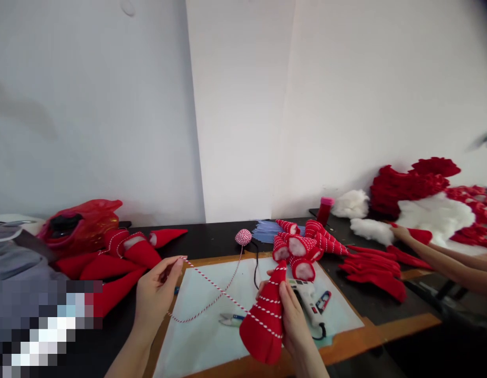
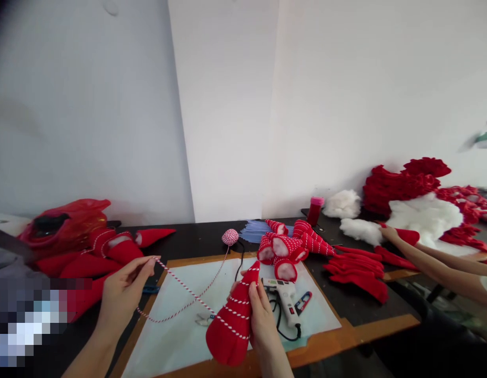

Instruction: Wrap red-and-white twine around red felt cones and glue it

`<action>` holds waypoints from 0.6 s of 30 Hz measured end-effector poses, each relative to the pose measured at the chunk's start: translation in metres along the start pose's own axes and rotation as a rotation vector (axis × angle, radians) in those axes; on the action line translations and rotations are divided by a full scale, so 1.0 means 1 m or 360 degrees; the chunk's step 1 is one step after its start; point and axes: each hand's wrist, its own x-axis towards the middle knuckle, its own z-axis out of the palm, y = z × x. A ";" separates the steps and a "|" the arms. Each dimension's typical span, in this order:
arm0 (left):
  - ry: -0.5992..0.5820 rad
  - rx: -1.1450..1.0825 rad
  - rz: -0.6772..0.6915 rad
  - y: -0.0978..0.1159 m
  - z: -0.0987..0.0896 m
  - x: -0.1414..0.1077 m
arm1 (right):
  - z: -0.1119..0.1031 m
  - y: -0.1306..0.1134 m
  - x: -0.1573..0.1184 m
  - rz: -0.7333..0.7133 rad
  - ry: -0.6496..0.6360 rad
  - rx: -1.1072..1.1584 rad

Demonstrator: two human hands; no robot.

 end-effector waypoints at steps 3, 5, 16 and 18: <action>-0.0061 0.0019 -0.0044 -0.016 -0.001 -0.003 | 0.000 -0.002 -0.001 0.0052 -0.0008 0.0088; -0.0090 0.0034 -0.0068 -0.025 -0.003 -0.008 | 0.001 -0.004 -0.001 0.0041 -0.0040 0.0139; -0.0388 0.0232 -0.0050 -0.046 0.012 -0.032 | 0.025 -0.016 -0.006 0.0228 -0.0210 0.0491; -0.0526 0.0291 -0.0006 -0.038 0.021 -0.045 | 0.037 -0.020 -0.004 0.0308 -0.0156 0.0595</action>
